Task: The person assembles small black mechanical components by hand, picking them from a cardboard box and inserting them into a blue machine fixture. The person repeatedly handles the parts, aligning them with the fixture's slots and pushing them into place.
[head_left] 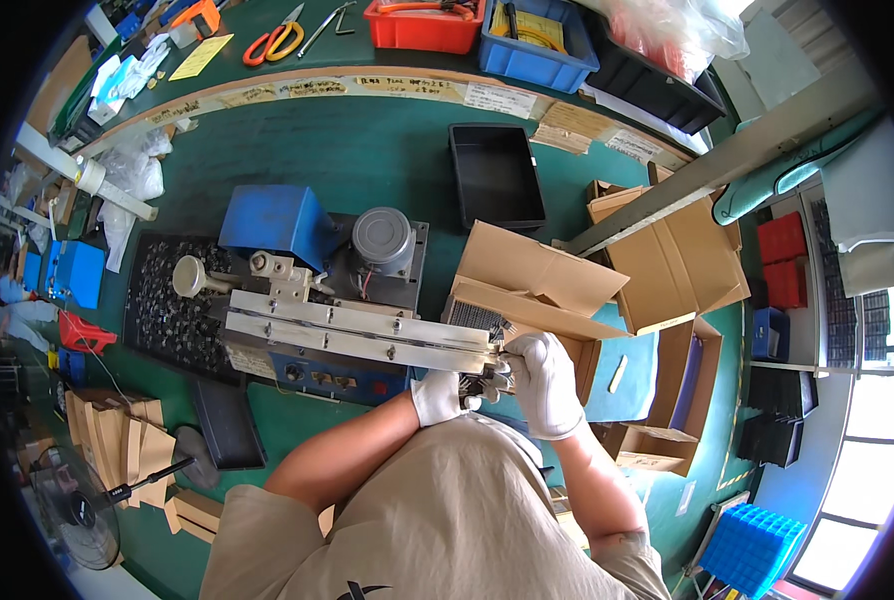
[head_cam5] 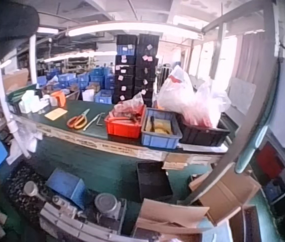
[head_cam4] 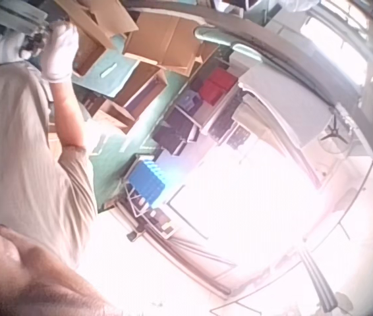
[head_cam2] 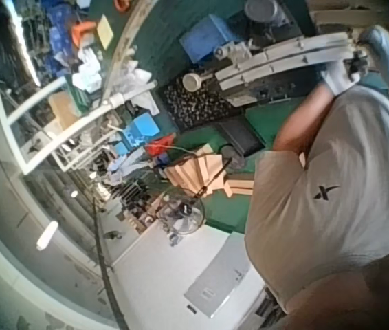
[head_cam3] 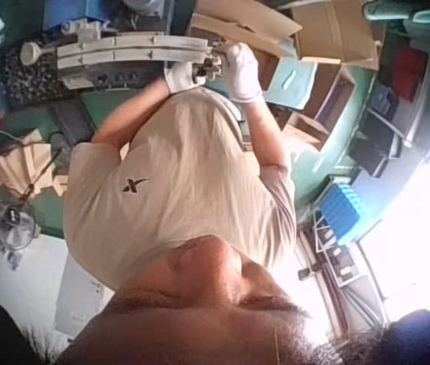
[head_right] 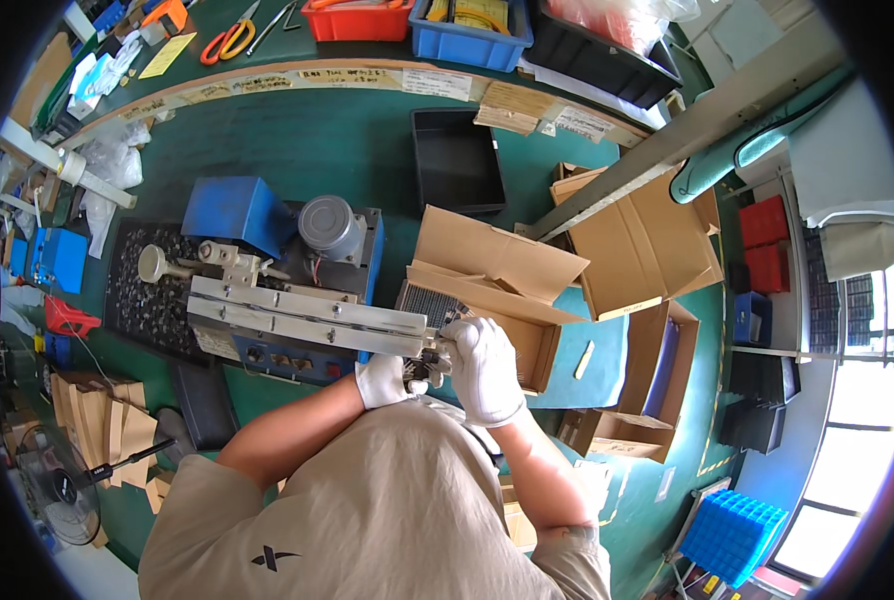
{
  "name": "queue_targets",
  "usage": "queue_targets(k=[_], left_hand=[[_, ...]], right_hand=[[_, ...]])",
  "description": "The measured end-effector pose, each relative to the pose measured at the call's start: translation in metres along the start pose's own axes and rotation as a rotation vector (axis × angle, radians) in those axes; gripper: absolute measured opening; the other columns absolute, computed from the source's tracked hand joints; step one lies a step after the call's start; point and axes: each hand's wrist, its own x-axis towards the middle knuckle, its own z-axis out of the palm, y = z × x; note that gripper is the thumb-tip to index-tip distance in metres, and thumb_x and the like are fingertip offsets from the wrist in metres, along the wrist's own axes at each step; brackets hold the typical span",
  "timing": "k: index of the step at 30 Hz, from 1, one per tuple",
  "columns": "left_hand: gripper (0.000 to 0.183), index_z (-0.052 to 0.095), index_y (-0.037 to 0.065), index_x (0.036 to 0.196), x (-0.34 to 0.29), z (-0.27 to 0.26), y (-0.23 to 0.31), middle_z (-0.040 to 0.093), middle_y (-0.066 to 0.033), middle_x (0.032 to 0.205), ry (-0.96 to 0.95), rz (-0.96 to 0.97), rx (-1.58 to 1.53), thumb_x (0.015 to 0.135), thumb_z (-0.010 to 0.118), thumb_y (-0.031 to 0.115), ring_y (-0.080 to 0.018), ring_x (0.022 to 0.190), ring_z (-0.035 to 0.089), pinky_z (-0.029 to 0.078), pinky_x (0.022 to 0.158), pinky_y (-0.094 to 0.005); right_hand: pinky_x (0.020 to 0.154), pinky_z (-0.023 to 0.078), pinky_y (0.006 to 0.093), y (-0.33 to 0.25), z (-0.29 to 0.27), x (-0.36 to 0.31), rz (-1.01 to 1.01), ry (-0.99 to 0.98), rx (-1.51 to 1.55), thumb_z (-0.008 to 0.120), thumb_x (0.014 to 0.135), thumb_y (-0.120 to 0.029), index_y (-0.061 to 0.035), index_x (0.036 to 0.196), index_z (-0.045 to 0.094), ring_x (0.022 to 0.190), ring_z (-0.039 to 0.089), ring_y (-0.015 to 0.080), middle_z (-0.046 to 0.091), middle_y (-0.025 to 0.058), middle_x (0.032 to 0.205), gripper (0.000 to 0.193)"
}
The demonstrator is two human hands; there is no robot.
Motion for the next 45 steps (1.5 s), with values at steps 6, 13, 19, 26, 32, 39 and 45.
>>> queue_targets(k=[6,13,19,26,32,39,45], left_hand=[[0.028,0.062,0.010,0.114,-0.006,-0.002,0.004,0.070,-0.0014,0.097,-0.067,-0.021,-0.042,0.105,0.048,0.032,-0.0106,0.079,0.067,0.050,0.058,-0.0227],[0.028,0.061,0.009,0.116,0.008,-0.032,-0.019,0.070,-0.0031,0.099,-0.070,0.169,0.207,0.105,0.048,0.031,-0.0128,0.079,0.067,0.050,0.061,-0.0228],[0.037,0.060,0.012,0.119,-0.006,-0.003,0.005,0.068,-0.0026,0.095,-0.003,-0.094,0.000,0.102,0.050,0.043,-0.0139,0.078,0.066,0.050,0.053,-0.0269],[0.035,0.061,0.016,0.113,-0.002,-0.009,-0.005,0.064,0.0012,0.093,0.114,-0.026,0.142,0.104,0.045,0.046,-0.0084,0.069,0.058,0.043,0.050,-0.0237],[0.035,0.062,0.014,0.112,-0.007,0.008,0.005,0.067,-0.0005,0.095,0.057,-0.077,0.184,0.105,0.045,0.044,-0.0068,0.074,0.062,0.042,0.050,-0.0217],[0.038,0.061,0.011,0.117,0.000,-0.005,0.000,0.074,-0.0059,0.098,0.068,-0.038,0.076,0.104,0.044,0.043,-0.0116,0.071,0.068,0.042,0.047,-0.0218],[0.028,0.058,0.015,0.117,-0.008,-0.007,0.002,0.069,-0.0015,0.099,-0.083,0.010,0.078,0.105,0.045,0.037,-0.0077,0.073,0.063,0.044,0.050,-0.0224]], right_hand=[[0.077,0.050,0.0437,-0.004,0.007,-0.001,-0.027,0.093,0.015,0.068,0.078,0.006,-0.0052,0.095,0.059,0.084,0.062,0.0353,0.064,0.0134,0.090,0.022],[0.080,0.049,0.0423,-0.018,0.019,0.003,-0.056,0.119,0.030,0.073,0.074,0.006,-0.0060,0.095,0.062,0.086,0.062,0.0344,0.065,0.0118,0.091,0.026],[0.085,0.049,0.0423,-0.002,0.018,-0.016,0.250,0.203,0.116,0.080,0.073,-0.005,-0.0050,0.107,0.071,0.095,0.061,0.0341,0.066,0.0144,0.107,0.036],[0.086,0.049,0.0434,0.009,0.035,-0.035,0.224,-0.096,-0.010,0.081,0.075,-0.013,-0.0010,0.099,0.070,0.099,0.061,0.0340,0.067,0.0157,0.103,0.030],[0.074,0.052,0.0321,-0.005,0.022,-0.030,0.650,0.015,0.589,0.070,0.084,0.005,0.0015,0.097,0.065,0.083,0.067,0.0242,0.067,0.0121,0.090,0.014],[0.077,0.050,0.0414,0.003,0.005,-0.014,0.103,0.075,0.063,0.070,0.081,0.001,-0.0075,0.101,0.068,0.084,0.063,0.0309,0.064,0.0106,0.087,0.021],[0.078,0.049,0.0425,-0.017,0.009,0.002,-0.004,0.003,-0.083,0.072,0.078,-0.001,-0.0103,0.099,0.069,0.085,0.062,0.0305,0.065,0.0099,0.089,0.023]])
